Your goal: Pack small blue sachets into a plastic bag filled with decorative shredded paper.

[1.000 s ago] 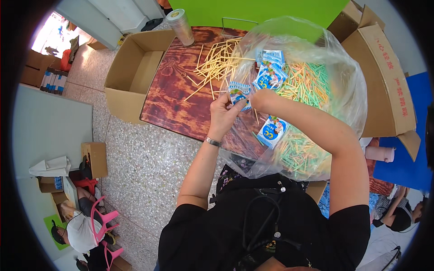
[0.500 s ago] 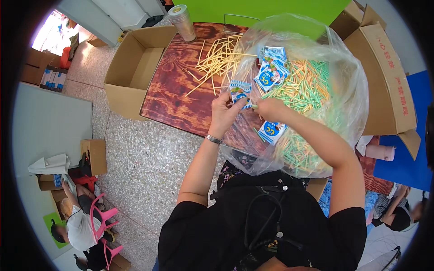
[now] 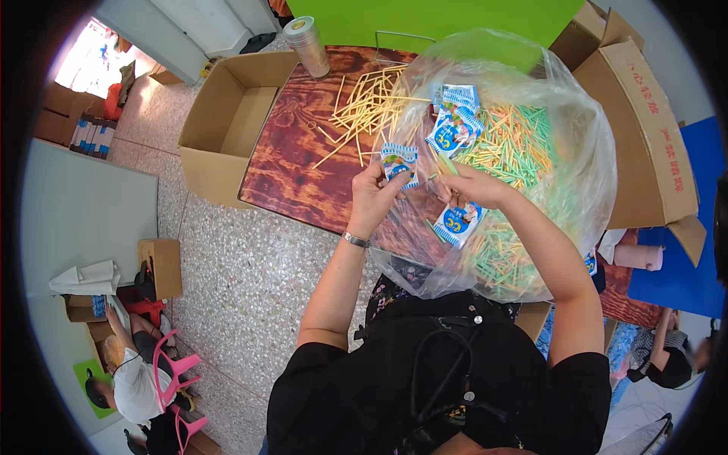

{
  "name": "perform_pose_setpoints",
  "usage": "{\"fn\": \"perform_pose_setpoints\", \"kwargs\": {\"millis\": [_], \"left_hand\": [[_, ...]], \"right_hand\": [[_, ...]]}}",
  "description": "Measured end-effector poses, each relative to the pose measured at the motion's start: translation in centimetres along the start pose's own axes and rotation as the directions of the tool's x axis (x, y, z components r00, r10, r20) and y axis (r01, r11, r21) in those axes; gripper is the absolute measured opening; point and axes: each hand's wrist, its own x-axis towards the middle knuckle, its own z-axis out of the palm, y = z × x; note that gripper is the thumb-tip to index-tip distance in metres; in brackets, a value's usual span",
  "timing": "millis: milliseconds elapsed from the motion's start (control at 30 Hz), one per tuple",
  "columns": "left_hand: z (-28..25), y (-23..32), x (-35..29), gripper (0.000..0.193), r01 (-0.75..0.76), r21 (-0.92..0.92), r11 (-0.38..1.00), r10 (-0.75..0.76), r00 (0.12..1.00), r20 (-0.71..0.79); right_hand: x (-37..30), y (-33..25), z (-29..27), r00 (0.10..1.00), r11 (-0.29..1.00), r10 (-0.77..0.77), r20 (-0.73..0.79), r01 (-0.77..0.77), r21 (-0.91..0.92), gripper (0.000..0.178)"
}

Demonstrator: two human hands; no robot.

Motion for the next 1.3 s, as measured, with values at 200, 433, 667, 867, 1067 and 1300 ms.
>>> {"fn": "perform_pose_setpoints", "kwargs": {"millis": [200, 433, 667, 867, 1067, 1300], "left_hand": [[1.2, -0.1, -0.2, 0.014, -0.001, 0.041, 0.999, 0.002, 1.000, -0.007], [0.7, -1.9, -0.2, 0.016, -0.085, 0.210, 0.974, 0.087, 0.996, 0.001], [4.1, -0.8, -0.7, 0.026, 0.037, 0.057, 0.998, -0.061, 0.865, 0.498], [3.0, 1.3, 0.0, 0.025, -0.133, -0.019, 0.991, 0.133, 0.951, 0.279], [-1.5, 0.1, 0.1, 0.020, -0.032, -0.131, 0.991, 0.037, 0.999, 0.036], [-0.7, -0.2, -0.4, 0.016, 0.031, 0.024, 0.999, -0.032, 0.998, 0.057]], "right_hand": [[-2.6, -1.5, -1.4, 0.987, 0.832, -0.138, 0.083, 0.071, 0.550, 0.020], [-3.1, -3.0, -2.7, 0.965, 0.903, -0.184, 0.187, 0.091, 0.420, 0.026], [-1.1, -2.4, 1.2, 0.928, 0.857, -0.296, -0.228, 0.363, 0.366, 0.038], [1.0, -3.1, -3.8, 0.891, 0.928, -0.365, -0.268, 0.328, -0.175, 0.029], [3.4, -1.2, -2.8, 0.952, 0.339, -0.301, 0.054, 0.160, -0.927, 0.014], [5.6, 1.1, -0.1, 0.923, -0.012, -0.347, 0.165, 0.172, -0.985, 0.019]]}}
